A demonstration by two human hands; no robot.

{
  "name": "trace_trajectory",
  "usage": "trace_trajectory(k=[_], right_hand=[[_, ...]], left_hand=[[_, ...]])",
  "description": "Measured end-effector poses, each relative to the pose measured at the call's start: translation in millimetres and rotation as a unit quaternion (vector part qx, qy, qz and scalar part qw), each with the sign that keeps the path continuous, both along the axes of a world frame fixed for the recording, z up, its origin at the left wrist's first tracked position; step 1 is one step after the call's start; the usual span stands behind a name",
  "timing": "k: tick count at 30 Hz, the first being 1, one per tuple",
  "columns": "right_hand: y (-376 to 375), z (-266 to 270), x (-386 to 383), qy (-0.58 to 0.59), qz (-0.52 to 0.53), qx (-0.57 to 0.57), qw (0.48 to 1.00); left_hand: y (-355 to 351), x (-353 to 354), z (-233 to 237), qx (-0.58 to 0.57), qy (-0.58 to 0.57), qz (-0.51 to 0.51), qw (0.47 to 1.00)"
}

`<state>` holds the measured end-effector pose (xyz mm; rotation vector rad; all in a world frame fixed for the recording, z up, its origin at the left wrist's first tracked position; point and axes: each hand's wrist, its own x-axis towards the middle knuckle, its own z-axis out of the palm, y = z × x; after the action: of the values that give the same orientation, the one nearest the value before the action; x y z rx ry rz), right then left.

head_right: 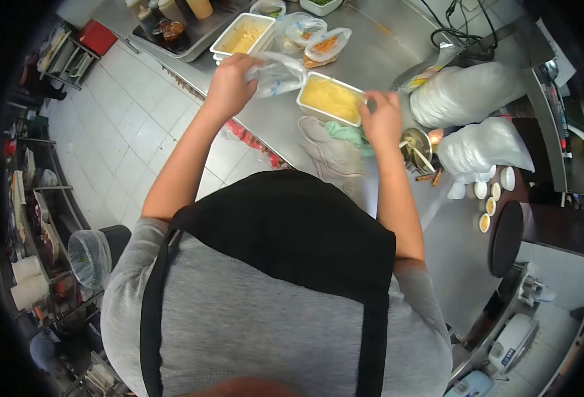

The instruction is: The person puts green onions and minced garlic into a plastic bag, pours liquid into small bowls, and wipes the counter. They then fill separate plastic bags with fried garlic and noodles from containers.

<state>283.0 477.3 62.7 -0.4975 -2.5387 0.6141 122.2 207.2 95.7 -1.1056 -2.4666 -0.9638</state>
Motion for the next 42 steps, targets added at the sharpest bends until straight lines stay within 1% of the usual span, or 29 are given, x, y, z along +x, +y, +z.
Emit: trace_trajectory(k=[2, 6, 8, 11, 14, 17, 20, 23, 26, 29, 32, 35, 37, 38, 41, 42], right_hand=[[-5, 7, -22, 0.069, 0.087, 0.040, 0.993], [-9, -2, -61, 0.003, 0.122, 0.124, 0.985], [-5, -4, -66, -0.048, 0.120, 0.152, 0.980], [5, 2, -53, -0.175, 0.184, 0.160, 0.954], [-8, 26, -40, -0.189, 0.206, 0.099, 0.955], [-27, 38, -54, -0.195, 0.255, 0.082, 0.944], [-42, 31, -71, -0.294, 0.231, 0.141, 0.917], [-30, 25, -79, -0.291, 0.277, 0.164, 0.901], [-21, 36, -80, -0.338, 0.277, 0.190, 0.879], [-37, 37, -69, -0.352, 0.239, 0.230, 0.875], [-40, 35, -67, -0.362, 0.250, 0.260, 0.859], [-29, 26, -71, -0.374, 0.264, 0.259, 0.851], [-9, 21, -73, -0.351, 0.301, 0.239, 0.854], [-11, 27, -73, -0.340, 0.320, 0.229, 0.854], [-22, 43, -66, -0.341, 0.306, 0.167, 0.873], [-27, 40, -63, -0.350, 0.289, 0.186, 0.871]], left_hand=[[16, -6, 0, 0.004, 0.028, -0.008, 1.000], [43, -18, -2, 0.029, 0.058, -0.015, 0.998], [49, -26, -6, -0.001, 0.051, -0.013, 0.999], [51, -32, -18, -0.022, 0.023, -0.008, 0.999], [53, -31, -28, -0.036, 0.009, -0.006, 0.999], [52, -30, -29, -0.033, 0.008, -0.009, 0.999], [48, -32, -28, -0.024, 0.011, -0.010, 1.000], [44, -32, -31, -0.013, 0.003, -0.012, 1.000], [40, -33, -29, -0.009, -0.009, -0.013, 1.000], [37, -28, -24, -0.009, -0.011, -0.016, 1.000], [37, -29, -22, -0.012, -0.013, -0.018, 1.000], [35, -27, -23, -0.019, -0.021, -0.019, 0.999], [34, -26, -24, -0.023, -0.023, -0.016, 0.999], [34, -26, -25, -0.027, -0.025, -0.014, 0.999], [33, -27, -24, -0.034, -0.020, -0.015, 0.999], [33, -26, -24, -0.036, -0.017, -0.018, 0.999]])
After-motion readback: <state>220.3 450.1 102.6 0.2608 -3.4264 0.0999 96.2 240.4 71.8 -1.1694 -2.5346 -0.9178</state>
